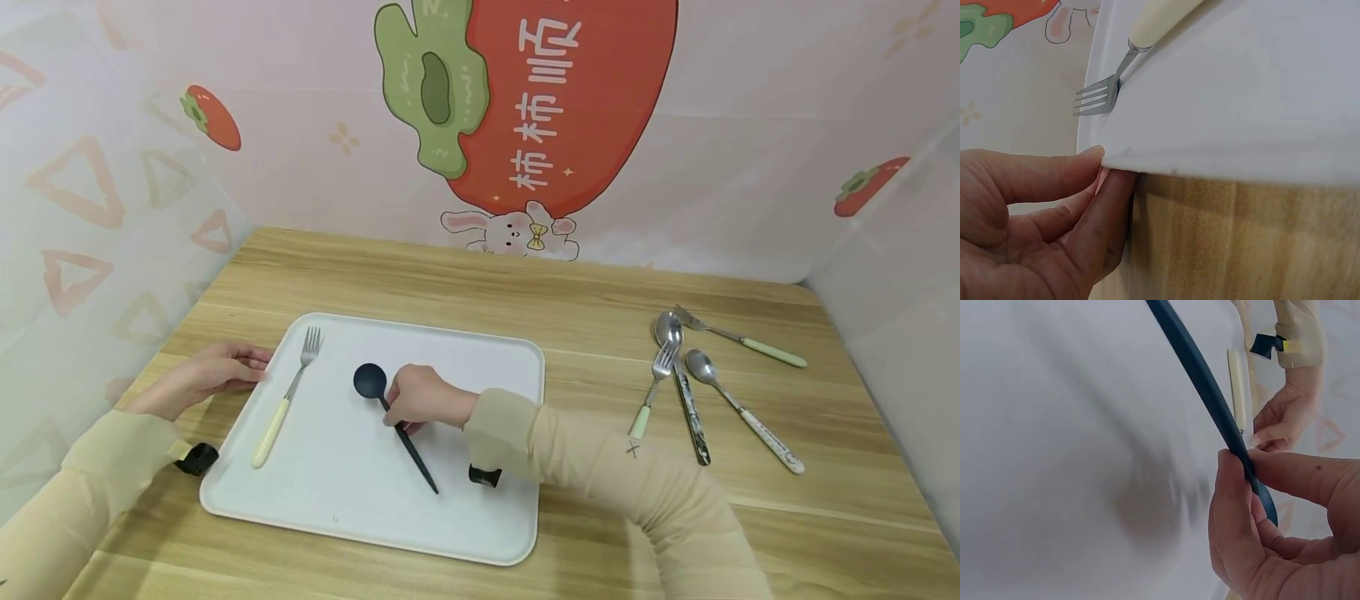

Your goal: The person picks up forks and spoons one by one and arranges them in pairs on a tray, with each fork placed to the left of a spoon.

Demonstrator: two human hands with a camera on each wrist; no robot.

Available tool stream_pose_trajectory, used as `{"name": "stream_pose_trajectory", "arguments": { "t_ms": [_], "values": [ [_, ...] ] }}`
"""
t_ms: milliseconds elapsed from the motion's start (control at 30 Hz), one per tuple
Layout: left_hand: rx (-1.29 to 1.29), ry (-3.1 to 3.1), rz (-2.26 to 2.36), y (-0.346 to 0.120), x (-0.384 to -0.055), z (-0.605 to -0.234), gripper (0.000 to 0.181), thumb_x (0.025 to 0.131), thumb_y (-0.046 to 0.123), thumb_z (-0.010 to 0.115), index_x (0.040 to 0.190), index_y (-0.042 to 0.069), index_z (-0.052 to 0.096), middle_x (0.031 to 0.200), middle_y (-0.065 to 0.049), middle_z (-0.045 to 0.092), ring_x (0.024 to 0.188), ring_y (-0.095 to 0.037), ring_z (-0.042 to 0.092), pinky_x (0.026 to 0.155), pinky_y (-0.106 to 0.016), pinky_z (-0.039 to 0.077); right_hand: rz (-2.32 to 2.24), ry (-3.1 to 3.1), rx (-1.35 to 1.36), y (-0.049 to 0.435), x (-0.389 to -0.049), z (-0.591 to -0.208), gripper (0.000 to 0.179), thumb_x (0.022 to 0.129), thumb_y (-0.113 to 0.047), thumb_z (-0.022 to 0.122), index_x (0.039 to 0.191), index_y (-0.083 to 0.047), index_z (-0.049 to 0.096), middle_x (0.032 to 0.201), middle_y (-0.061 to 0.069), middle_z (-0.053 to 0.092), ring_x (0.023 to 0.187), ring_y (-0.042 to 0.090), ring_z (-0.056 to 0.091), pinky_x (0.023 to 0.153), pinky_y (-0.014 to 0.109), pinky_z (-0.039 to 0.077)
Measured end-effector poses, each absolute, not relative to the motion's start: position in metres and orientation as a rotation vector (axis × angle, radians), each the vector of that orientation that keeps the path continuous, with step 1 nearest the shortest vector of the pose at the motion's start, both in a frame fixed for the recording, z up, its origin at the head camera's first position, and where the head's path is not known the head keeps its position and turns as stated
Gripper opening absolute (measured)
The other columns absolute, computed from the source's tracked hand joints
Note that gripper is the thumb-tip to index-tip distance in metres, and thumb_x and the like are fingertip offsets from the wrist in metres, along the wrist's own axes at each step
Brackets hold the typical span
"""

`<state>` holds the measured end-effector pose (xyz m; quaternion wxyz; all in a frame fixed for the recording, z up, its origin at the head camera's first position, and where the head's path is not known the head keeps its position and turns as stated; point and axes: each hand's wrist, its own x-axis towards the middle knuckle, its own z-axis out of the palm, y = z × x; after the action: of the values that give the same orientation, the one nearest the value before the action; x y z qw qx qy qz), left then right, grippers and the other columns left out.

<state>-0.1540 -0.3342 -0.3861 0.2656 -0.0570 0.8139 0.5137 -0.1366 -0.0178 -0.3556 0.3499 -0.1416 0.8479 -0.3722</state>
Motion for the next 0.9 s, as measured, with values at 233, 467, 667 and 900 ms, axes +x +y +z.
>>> {"name": "stream_pose_trajectory", "arguments": {
  "t_ms": [233, 467, 667, 900],
  "values": [
    [-0.148, 2.210, 1.371, -0.335, -0.155, -0.386, 0.047, 0.084, -0.005, 0.055, 0.121, -0.025, 0.034, 0.087, -0.002, 0.056, 0.076, -0.005, 0.055, 0.071, -0.021, 0.052, -1.136, 2.108, -0.226, -0.028, -0.136, -0.360, 0.013, 0.076, -0.002, 0.070, 0.079, -0.001, 0.057, 0.065, 0.006, 0.058, 0.050, 0.012, 0.057, 0.055, 0.027, 0.054],
    [-0.160, 2.205, 1.392, -0.334, -0.154, -0.387, 0.047, 0.083, -0.006, 0.054, 0.121, -0.025, 0.034, 0.085, -0.001, 0.056, 0.075, -0.004, 0.055, 0.071, -0.020, 0.052, -1.272, 2.025, -0.152, -0.035, -0.134, -0.357, 0.014, 0.077, -0.002, 0.069, 0.079, -0.001, 0.056, 0.066, 0.007, 0.060, 0.053, 0.013, 0.059, 0.066, 0.033, 0.055],
    [-0.159, 2.198, 1.404, -0.335, -0.154, -0.388, 0.047, 0.084, -0.006, 0.054, 0.121, -0.025, 0.034, 0.085, 0.000, 0.055, 0.075, -0.004, 0.055, 0.071, -0.019, 0.051, -1.438, 1.906, -0.066, -0.043, -0.135, -0.354, 0.016, 0.078, 0.002, 0.067, 0.078, -0.002, 0.051, 0.067, 0.007, 0.059, 0.050, 0.010, 0.058, 0.064, 0.030, 0.055],
    [-0.154, 2.185, 1.417, -0.335, -0.154, -0.388, 0.047, 0.084, -0.006, 0.054, 0.121, -0.025, 0.033, 0.085, 0.000, 0.056, 0.075, -0.004, 0.055, 0.071, -0.019, 0.051, -1.508, 1.853, -0.012, -0.050, -0.137, -0.354, 0.015, 0.080, 0.000, 0.066, 0.077, -0.002, 0.051, 0.067, 0.006, 0.059, 0.049, 0.009, 0.057, 0.066, 0.029, 0.055]
  ]
}}
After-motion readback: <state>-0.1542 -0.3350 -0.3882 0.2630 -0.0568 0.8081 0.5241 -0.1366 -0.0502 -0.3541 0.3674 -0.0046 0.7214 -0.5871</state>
